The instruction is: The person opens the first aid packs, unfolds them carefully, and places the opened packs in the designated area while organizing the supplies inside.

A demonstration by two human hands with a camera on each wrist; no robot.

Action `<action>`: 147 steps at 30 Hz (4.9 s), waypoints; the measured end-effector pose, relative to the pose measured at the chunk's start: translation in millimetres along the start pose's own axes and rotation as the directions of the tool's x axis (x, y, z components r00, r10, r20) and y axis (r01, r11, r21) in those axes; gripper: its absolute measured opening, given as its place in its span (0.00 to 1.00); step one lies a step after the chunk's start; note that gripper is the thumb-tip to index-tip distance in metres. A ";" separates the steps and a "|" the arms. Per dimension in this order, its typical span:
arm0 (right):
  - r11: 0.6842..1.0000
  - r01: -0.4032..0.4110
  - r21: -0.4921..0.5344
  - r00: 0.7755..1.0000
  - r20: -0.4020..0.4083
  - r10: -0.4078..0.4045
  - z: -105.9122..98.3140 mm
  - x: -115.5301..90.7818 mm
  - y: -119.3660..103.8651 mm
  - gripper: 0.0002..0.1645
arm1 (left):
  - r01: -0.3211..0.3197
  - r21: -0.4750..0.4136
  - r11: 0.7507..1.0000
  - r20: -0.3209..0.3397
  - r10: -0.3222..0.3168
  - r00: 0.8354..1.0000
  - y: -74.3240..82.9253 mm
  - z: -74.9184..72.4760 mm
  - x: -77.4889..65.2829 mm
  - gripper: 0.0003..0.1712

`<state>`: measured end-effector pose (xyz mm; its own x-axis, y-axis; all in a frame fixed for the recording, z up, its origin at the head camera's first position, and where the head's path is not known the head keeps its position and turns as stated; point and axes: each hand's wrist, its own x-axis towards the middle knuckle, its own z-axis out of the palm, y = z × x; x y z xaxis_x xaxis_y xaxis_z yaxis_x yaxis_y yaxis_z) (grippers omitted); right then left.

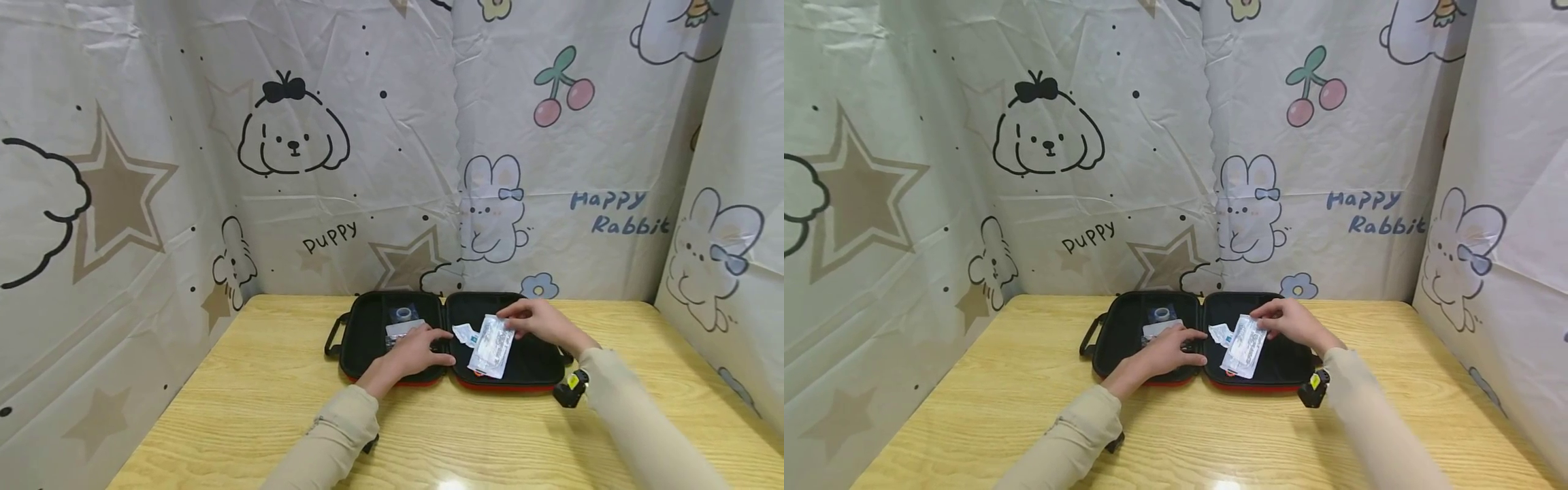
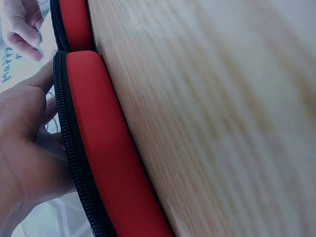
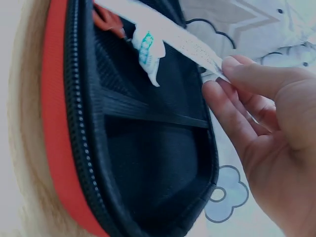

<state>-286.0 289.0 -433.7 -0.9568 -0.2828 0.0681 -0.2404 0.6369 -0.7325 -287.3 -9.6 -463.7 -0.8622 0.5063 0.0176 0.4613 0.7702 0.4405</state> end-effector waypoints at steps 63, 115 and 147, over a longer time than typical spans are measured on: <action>0.982 -0.084 -0.171 0.904 -0.427 0.003 -12.5 -82.9 30.0 0.17 | 0.007 -0.052 0.999 0.002 -0.007 1.000 0.3 -1.2 -0.9 0.32; 0.940 0.005 -0.342 0.993 -0.105 -0.044 32.3 -51.3 -23.1 0.07 | 0.001 -0.034 0.999 -0.008 -0.001 1.000 0.6 0.1 -1.2 0.32; 0.961 0.088 -0.262 0.992 0.112 -0.060 58.5 -31.5 -17.1 0.18 | 0.005 -0.049 0.999 0.003 -0.005 1.000 0.7 -0.8 -1.3 0.32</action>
<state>-242.2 245.0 -463.0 -0.9162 -0.3991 0.0358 -0.3579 0.7750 -0.5208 -286.0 -10.1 -462.7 -0.8639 0.5036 0.0121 0.4457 0.7529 0.4843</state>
